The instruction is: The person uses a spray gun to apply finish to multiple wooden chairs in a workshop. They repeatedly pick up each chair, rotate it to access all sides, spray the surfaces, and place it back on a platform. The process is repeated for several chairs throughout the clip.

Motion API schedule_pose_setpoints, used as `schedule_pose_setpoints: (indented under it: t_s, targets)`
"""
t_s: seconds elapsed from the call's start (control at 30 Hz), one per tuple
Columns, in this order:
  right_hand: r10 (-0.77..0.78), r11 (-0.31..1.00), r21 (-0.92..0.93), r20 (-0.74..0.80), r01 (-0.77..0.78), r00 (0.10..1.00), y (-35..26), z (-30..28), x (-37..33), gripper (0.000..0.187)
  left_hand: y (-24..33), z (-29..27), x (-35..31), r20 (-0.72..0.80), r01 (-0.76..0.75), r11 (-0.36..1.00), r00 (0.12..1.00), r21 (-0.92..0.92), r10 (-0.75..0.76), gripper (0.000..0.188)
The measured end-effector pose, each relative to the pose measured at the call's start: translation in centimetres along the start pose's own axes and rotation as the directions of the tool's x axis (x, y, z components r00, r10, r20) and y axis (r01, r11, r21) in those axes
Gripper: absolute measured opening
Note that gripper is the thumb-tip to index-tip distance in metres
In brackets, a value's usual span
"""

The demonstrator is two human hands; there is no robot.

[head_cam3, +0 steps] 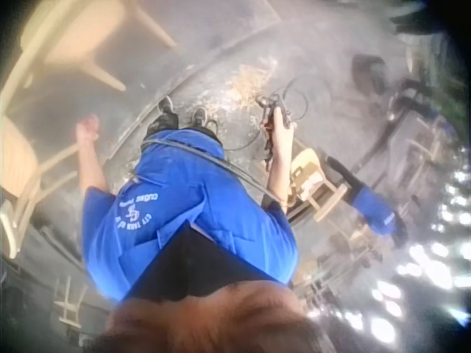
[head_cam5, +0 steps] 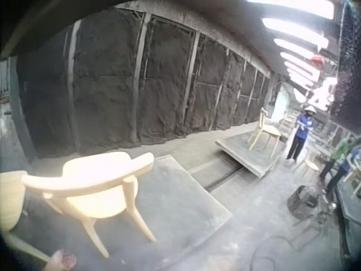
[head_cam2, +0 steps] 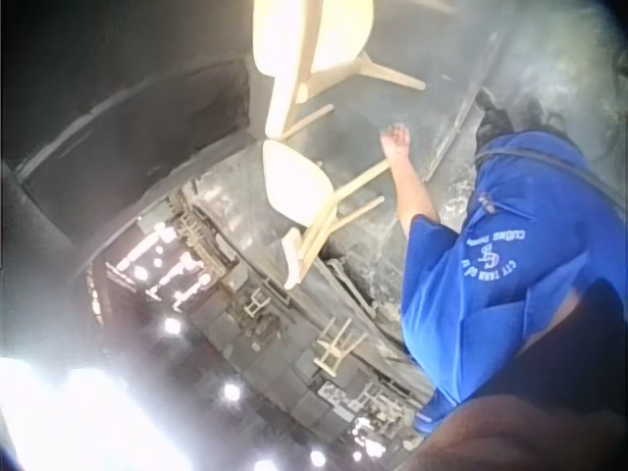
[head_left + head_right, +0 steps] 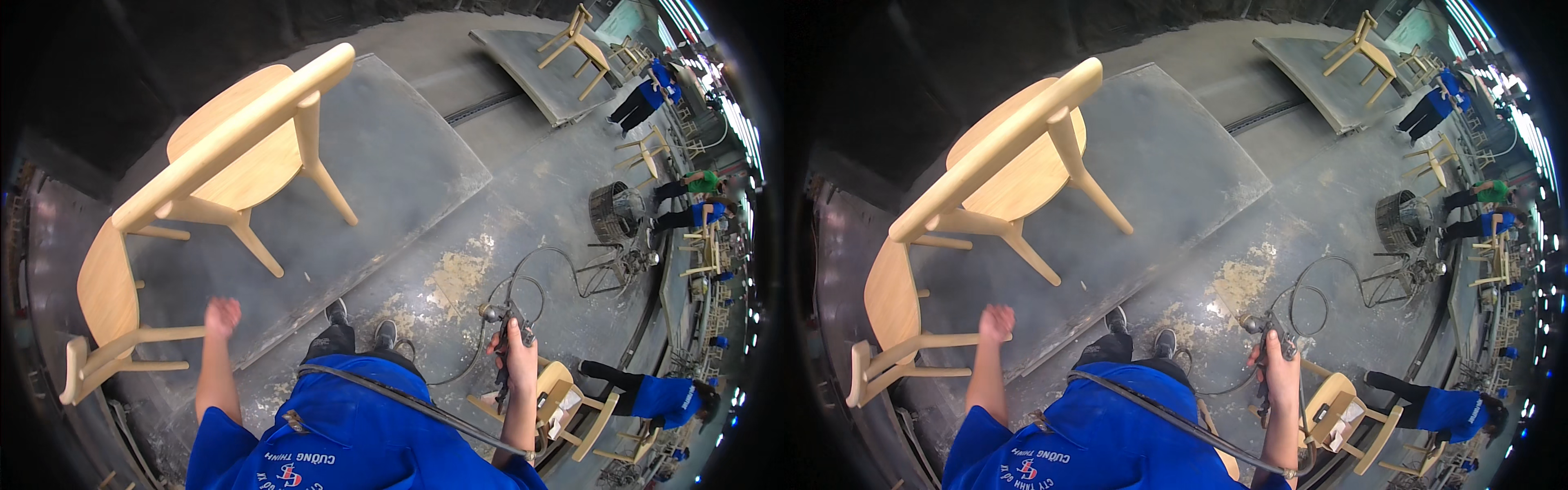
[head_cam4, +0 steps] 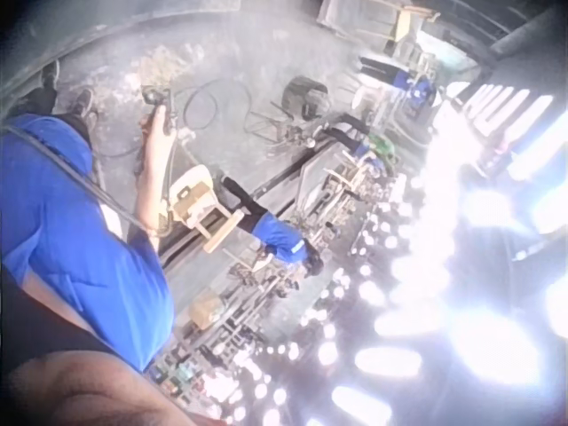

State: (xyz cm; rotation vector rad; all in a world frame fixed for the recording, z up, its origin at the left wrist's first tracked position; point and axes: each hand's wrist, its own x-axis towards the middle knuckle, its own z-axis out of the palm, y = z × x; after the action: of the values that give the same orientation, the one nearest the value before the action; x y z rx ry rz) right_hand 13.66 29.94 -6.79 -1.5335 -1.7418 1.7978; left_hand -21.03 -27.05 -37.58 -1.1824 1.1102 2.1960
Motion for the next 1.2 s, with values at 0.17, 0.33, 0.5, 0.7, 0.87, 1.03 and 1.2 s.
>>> schedule_pose_setpoints:
  t_s: [0.17,0.33,0.5,0.7,0.87,1.03,1.2]
  targets:
    - [-0.009,0.997,0.077,-0.093,0.017,0.996,-2.8,2.7,-3.1,0.036,13.8,14.2,5.8,0.221,-0.172,0.982,0.964,0.078,0.151,0.072]
    - [-0.05,0.996,0.061,-0.143,0.059,0.988,-5.5,4.0,-5.2,0.034,19.7,24.0,11.2,0.414,-0.274,0.96,0.882,0.061,0.226,0.071]
    - [-0.06,0.995,0.075,-0.154,0.072,0.986,-7.3,5.4,-5.4,0.033,18.7,26.1,9.0,0.486,-0.084,0.996,0.872,0.017,0.065,0.071]
    - [-0.052,0.998,0.042,-0.009,0.053,0.999,-10.3,7.0,-0.9,0.035,11.8,22.3,0.2,0.375,-0.343,0.938,0.865,-0.043,0.333,0.075]
    - [-0.095,0.994,0.064,0.097,0.089,0.991,-10.2,5.4,3.4,0.035,5.6,20.9,-6.2,0.206,-0.624,0.781,0.761,-0.025,0.614,0.075]
    - [-0.069,0.995,0.074,0.071,0.063,0.995,-9.0,0.4,6.1,0.035,-0.6,27.0,-10.3,0.042,-0.64,0.766,0.765,-0.063,0.642,0.072]
    - [-0.021,0.99,0.135,-0.096,0.034,0.995,-8.6,-3.8,5.9,0.039,-5.8,33.1,-11.0,-0.029,-0.587,0.791,0.806,-0.173,0.591,0.07]
